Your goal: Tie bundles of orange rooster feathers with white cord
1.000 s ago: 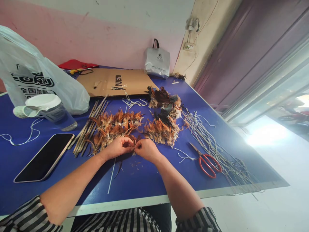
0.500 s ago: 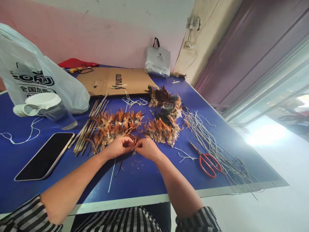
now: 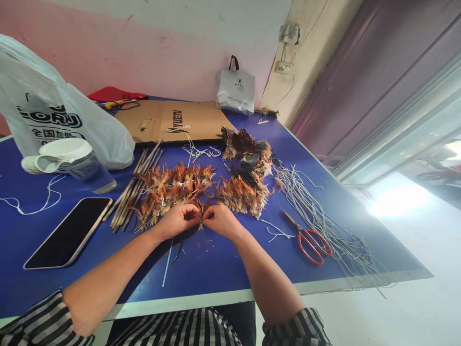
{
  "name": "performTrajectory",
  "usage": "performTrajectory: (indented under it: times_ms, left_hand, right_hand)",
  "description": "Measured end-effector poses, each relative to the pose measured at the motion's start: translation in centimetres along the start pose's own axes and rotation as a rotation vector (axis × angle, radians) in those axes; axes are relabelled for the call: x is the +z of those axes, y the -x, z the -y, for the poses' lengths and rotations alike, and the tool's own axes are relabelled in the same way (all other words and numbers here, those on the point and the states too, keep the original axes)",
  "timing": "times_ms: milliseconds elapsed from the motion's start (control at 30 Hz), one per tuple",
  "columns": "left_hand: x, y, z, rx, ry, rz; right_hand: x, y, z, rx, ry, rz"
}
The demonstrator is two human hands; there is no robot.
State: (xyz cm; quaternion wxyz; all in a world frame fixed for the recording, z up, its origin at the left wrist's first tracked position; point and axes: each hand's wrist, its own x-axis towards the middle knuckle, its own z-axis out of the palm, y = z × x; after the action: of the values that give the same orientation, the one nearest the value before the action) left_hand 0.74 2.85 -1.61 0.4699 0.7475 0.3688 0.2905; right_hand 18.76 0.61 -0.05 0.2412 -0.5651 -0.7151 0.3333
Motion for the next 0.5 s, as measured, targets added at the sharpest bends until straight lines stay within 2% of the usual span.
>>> performTrajectory:
  times_ms: [500]
  left_hand:
    - [-0.25,-0.11,-0.12,-0.028,0.074,0.05]
  right_hand:
    - [0.21,0.14,0.36,-0.003,0.045,-0.042]
